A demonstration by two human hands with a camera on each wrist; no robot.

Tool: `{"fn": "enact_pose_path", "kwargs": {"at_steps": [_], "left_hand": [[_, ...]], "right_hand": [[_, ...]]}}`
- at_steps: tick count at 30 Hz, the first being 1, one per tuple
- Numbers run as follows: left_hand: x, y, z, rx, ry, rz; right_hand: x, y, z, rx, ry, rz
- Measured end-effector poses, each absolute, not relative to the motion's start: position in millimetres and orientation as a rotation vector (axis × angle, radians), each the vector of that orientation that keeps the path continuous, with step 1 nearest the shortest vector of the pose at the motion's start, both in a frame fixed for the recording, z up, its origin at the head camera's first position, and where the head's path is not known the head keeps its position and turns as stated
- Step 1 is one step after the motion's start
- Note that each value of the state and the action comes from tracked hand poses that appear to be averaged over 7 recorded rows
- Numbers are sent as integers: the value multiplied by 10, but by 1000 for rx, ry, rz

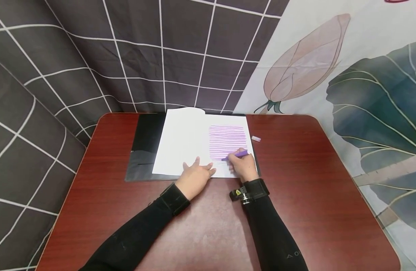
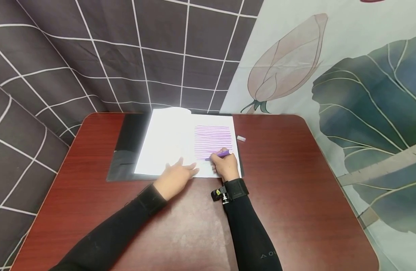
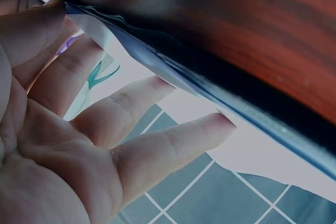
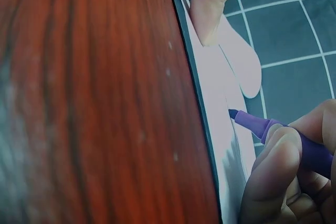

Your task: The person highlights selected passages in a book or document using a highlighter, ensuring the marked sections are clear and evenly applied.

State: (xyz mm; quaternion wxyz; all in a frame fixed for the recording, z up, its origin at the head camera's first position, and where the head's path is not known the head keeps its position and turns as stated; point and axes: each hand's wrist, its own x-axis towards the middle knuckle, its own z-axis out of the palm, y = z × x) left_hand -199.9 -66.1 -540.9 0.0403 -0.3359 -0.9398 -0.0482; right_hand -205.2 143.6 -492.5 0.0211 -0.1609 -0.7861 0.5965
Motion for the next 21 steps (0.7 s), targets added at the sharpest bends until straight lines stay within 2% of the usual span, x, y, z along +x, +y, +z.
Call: {"fn": "enact_pose_path", "kwargs": {"at_steps": [21], "left_hand": [[-2013, -662, -5436, -1025, -2903, -113]], "right_hand": [[-2006, 1633, -4916, -518, -2397, 1867]]}}
